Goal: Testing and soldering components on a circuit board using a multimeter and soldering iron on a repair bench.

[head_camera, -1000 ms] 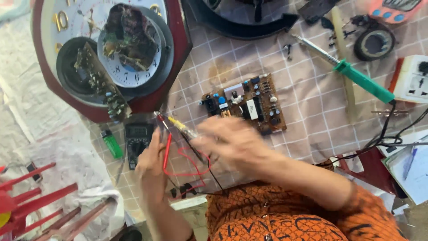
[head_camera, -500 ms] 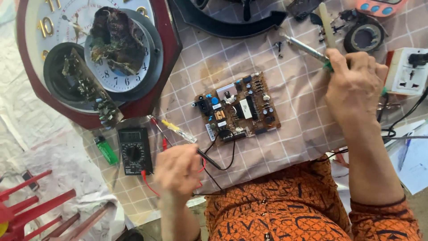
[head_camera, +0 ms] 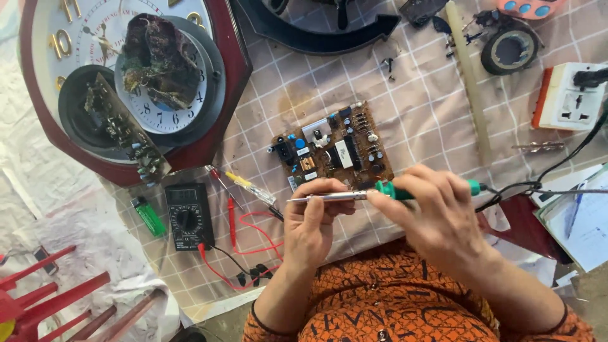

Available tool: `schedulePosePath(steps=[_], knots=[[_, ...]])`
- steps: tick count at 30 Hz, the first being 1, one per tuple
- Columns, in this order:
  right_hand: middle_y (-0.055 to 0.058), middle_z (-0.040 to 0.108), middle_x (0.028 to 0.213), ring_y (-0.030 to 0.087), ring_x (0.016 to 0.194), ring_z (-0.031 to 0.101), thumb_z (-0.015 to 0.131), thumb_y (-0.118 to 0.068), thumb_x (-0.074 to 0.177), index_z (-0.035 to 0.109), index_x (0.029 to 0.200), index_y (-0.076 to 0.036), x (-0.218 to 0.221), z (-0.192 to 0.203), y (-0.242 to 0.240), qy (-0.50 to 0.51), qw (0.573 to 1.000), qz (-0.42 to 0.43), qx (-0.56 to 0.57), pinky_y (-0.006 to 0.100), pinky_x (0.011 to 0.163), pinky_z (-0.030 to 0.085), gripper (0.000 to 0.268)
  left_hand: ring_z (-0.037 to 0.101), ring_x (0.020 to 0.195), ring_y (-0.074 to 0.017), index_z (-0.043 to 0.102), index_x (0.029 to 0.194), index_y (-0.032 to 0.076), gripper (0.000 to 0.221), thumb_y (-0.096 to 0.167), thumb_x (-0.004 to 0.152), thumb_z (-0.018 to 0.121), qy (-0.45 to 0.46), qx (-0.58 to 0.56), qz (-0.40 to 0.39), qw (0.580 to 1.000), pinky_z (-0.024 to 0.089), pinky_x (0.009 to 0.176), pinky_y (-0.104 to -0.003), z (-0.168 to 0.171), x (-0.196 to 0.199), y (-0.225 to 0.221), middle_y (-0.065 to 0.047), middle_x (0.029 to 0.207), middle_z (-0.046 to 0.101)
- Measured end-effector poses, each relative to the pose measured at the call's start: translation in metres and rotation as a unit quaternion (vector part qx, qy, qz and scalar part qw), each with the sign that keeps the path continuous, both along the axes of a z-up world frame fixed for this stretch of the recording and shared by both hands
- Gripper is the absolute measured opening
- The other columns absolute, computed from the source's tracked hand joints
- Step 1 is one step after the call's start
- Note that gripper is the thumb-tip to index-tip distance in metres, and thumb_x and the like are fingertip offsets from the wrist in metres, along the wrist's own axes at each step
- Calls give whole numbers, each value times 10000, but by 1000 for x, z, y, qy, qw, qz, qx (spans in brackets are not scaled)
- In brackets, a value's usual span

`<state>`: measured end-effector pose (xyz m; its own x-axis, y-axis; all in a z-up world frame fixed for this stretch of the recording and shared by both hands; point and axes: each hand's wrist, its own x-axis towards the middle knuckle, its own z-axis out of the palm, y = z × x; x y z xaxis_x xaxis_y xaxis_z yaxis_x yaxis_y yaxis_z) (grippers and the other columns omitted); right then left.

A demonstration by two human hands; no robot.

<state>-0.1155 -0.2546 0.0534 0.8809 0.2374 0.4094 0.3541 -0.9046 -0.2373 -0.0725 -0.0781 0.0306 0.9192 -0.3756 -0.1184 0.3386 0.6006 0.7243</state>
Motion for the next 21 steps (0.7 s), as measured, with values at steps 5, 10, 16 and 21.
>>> schedulePosePath(steps=[5, 10, 16, 21], knots=[[62, 552, 952, 155, 757, 545, 551, -80, 748, 582, 863, -95, -26, -21, 13, 73, 947, 98, 298, 266, 633, 460, 120, 598, 743, -227, 552, 943, 10, 166, 158, 905, 487, 48, -29, 59, 997, 516, 664, -295, 3, 0, 3, -167, 932, 577], [129, 464, 1132, 199, 908, 579, 550, -121, 734, 375, 1137, -82, -16, -59, 15, 220, 712, 136, 653, 245, 720, 499, 440, 629, 645, -318, 513, 846, -29, 195, 165, 854, 498, 77, -21, 96, 992, 553, 565, -361, -8, -23, -12, -274, 818, 556], [290, 452, 936, 345, 739, 595, 531, -252, 778, 391, 937, -8, -5, -73, -3, 69, 594, 168, 783, 321, 540, 523, 323, 581, 738, -199, 513, 1099, 3, 383, 227, 798, 592, -126, 257, 7, 958, 502, 639, -322, -1, -22, -3, -172, 884, 592], [-1, 558, 887, 104, 649, 517, 449, -173, 960, 486, 1051, -176, 38, -40, -27, 29, 679, 44, 733, 181, 494, 476, 98, 472, 986, -261, 542, 1054, 63, 509, 499, 809, 442, -364, 708, 45, 603, 355, 826, -411, -18, -7, 31, -143, 1064, 530]])
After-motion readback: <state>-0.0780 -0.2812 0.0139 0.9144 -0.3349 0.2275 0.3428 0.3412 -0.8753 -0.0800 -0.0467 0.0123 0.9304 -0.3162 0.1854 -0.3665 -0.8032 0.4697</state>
